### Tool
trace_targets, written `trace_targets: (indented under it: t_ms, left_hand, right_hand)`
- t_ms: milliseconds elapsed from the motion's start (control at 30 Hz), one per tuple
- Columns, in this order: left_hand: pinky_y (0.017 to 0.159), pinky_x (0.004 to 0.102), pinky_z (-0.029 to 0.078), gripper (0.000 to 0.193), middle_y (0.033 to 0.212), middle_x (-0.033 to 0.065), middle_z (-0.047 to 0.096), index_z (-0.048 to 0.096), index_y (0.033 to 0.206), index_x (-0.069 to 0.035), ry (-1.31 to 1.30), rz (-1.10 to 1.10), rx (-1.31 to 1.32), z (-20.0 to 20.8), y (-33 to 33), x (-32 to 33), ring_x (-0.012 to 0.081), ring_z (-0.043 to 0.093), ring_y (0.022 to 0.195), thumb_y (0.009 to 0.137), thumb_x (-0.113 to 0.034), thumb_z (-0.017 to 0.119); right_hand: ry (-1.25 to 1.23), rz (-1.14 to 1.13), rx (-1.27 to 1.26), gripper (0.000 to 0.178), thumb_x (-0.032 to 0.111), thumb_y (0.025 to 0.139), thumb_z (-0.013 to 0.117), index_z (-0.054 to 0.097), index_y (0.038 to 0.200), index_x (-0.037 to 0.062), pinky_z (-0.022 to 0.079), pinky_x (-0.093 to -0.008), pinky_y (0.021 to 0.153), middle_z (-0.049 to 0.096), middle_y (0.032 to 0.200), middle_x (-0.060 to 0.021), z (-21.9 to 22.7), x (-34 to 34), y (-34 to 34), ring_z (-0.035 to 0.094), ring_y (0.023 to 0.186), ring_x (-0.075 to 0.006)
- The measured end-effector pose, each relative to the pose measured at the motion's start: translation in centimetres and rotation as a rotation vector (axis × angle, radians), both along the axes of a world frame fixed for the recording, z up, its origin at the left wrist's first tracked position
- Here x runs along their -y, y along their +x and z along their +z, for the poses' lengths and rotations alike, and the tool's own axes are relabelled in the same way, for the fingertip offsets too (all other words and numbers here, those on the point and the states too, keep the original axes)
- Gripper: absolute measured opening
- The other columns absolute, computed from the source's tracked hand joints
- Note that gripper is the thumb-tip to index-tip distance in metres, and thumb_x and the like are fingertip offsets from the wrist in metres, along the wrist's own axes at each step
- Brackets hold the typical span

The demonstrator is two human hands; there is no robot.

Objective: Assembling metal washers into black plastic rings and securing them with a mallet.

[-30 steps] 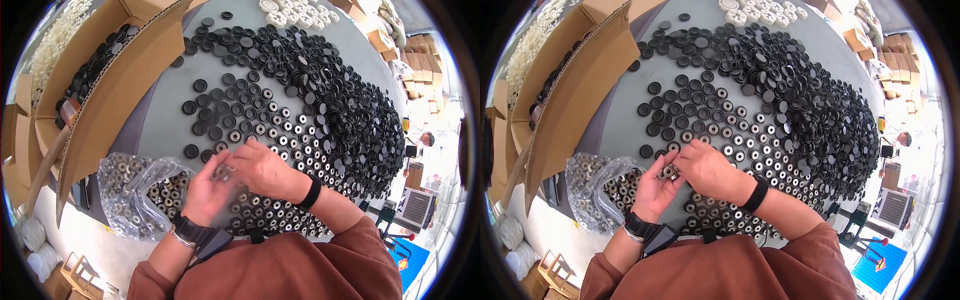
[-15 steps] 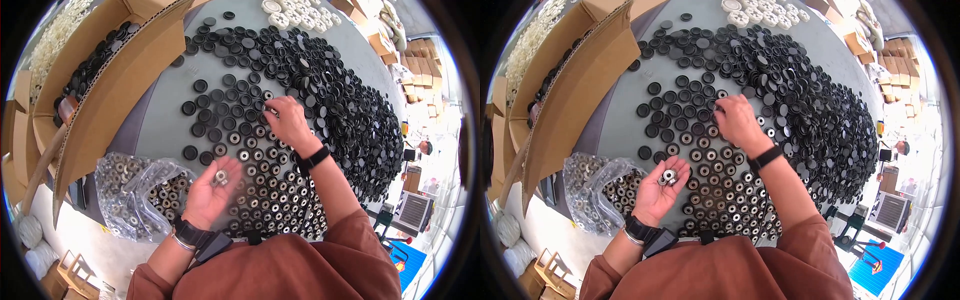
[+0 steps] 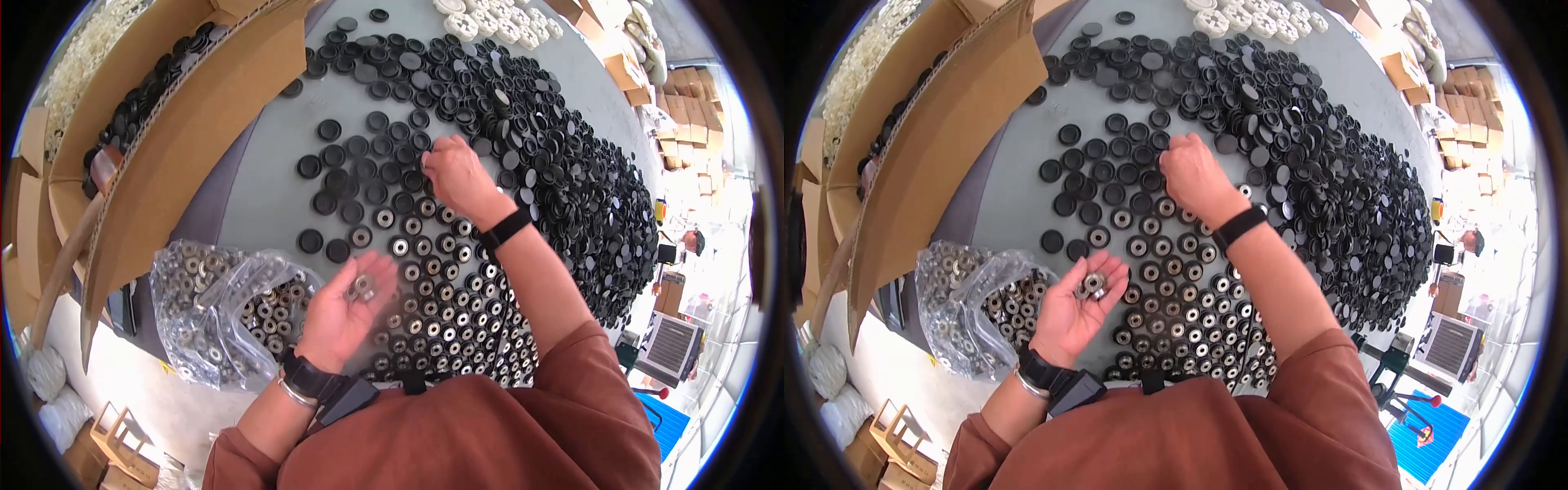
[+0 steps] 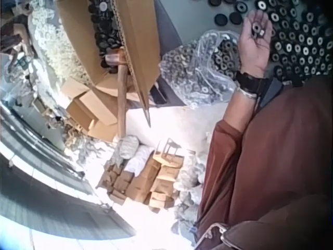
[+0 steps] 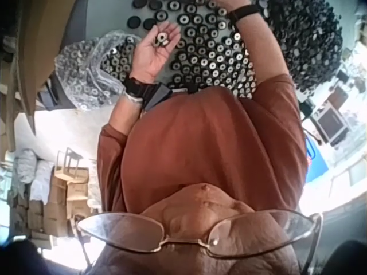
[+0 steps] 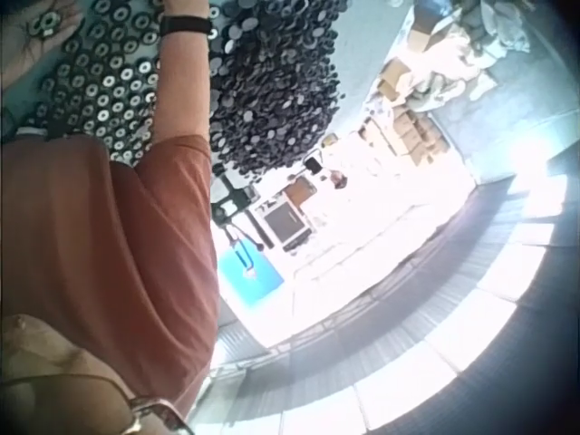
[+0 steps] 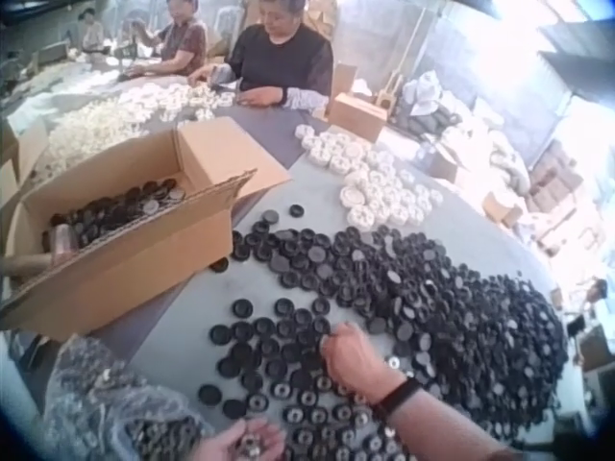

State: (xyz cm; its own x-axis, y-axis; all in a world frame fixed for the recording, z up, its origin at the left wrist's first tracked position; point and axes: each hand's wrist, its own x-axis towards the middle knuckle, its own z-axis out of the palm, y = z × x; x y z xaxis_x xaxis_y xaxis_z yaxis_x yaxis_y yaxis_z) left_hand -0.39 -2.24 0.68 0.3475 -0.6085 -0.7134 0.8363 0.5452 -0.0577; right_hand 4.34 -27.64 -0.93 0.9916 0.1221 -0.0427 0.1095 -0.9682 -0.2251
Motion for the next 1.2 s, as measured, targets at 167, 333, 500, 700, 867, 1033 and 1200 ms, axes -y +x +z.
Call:
trace_targets:
  t_ms: [167, 333, 500, 700, 867, 1033, 1200]
  left_hand:
    - [0.097, 0.0416, 0.044, 0.034, 0.118, 0.0149, 0.054, 0.051, 0.118, 0.001, -0.073, 0.044, 0.032, 0.1, 0.6, 0.4, 0.028, 0.052, 0.113, 0.096, -0.024, 0.044]
    - [0.099, 0.0392, 0.042, 0.035, 0.121, 0.0145, 0.054, 0.049, 0.121, 0.0, -0.18, 0.111, 0.048, -0.9, 0.0, -0.2, 0.0263, 0.049, 0.117, 0.097, -0.025, 0.041]
    - [0.1, 0.0367, 0.042, 0.035, 0.123, 0.016, 0.052, 0.049, 0.119, 0.002, 0.0, 0.066, 0.066, 0.4, -0.3, 0.5, 0.0257, 0.049, 0.118, 0.097, -0.025, 0.041]
    - [0.103, 0.0403, 0.04, 0.034, 0.122, 0.0164, 0.051, 0.049, 0.117, 0.002, -0.016, 0.086, 0.029, 0.6, -0.7, 0.5, 0.0285, 0.047, 0.119, 0.097, -0.024, 0.043]
    - [0.102, 0.0431, 0.04, 0.032, 0.122, 0.0164, 0.051, 0.05, 0.115, 0.002, -0.068, 0.084, 0.009, 0.1, -1.0, 0.3, 0.0299, 0.047, 0.12, 0.096, -0.023, 0.045]
    - [0.102, 0.0442, 0.039, 0.031, 0.122, 0.0166, 0.052, 0.051, 0.115, 0.002, -0.046, 0.086, 0.012, 0.0, -1.0, 0.1, 0.03, 0.046, 0.121, 0.096, -0.023, 0.044]
    - [0.103, 0.0447, 0.039, 0.032, 0.121, 0.0168, 0.052, 0.051, 0.115, 0.002, -0.055, 0.077, 0.011, -0.2, -1.1, 0.1, 0.0299, 0.047, 0.12, 0.096, -0.023, 0.045]
  right_hand:
    - [0.109, -0.064, 0.25, 0.01, 0.013, 0.072, 0.066, 0.063, 0.073, 0.0033, 0.046, -0.0395, 0.07, 0.057, 0.075, -0.0125, 3.2, -2.7, -1.3, 0.054, 0.081, -0.031]
    - [0.625, -0.052, -0.076, 0.01, 0.012, 0.071, 0.067, 0.063, 0.075, 0.0043, 0.048, -0.0393, 0.064, 0.059, 0.074, -0.0121, 6.8, -10.4, -8.0, 0.058, 0.072, -0.03]
    - [0.629, -0.025, -0.02, 0.013, 0.01, 0.069, 0.067, 0.062, 0.079, 0.0031, 0.049, -0.04, 0.067, 0.059, 0.076, -0.014, 5.6, -11.1, -9.6, 0.058, 0.074, -0.0313]
    - [0.58, -0.285, -0.021, 0.019, 0.009, 0.069, 0.064, 0.063, 0.087, 0.0042, 0.049, -0.0406, 0.072, 0.062, 0.082, -0.014, 5.3, -8.0, -8.4, 0.059, 0.079, -0.0338]
    - [0.469, -0.526, 0.101, 0.025, 0.005, 0.072, 0.066, 0.057, 0.095, 0.0018, 0.05, -0.0345, 0.07, 0.063, 0.085, -0.013, 0.9, -1.7, -5.5, 0.062, 0.079, -0.0271]
    - [0.466, -0.515, 0.09, 0.028, 0.004, 0.072, 0.067, 0.053, 0.096, 0.0014, 0.05, -0.0348, 0.071, 0.063, 0.085, -0.0148, -0.1, -1.3, -5.0, 0.063, 0.081, -0.0277]
    - [0.498, -0.509, 0.104, 0.027, 0.003, 0.073, 0.067, 0.053, 0.096, 0.0015, 0.05, -0.0356, 0.071, 0.063, 0.085, -0.0145, -0.8, -1.4, -4.9, 0.063, 0.08, -0.0284]
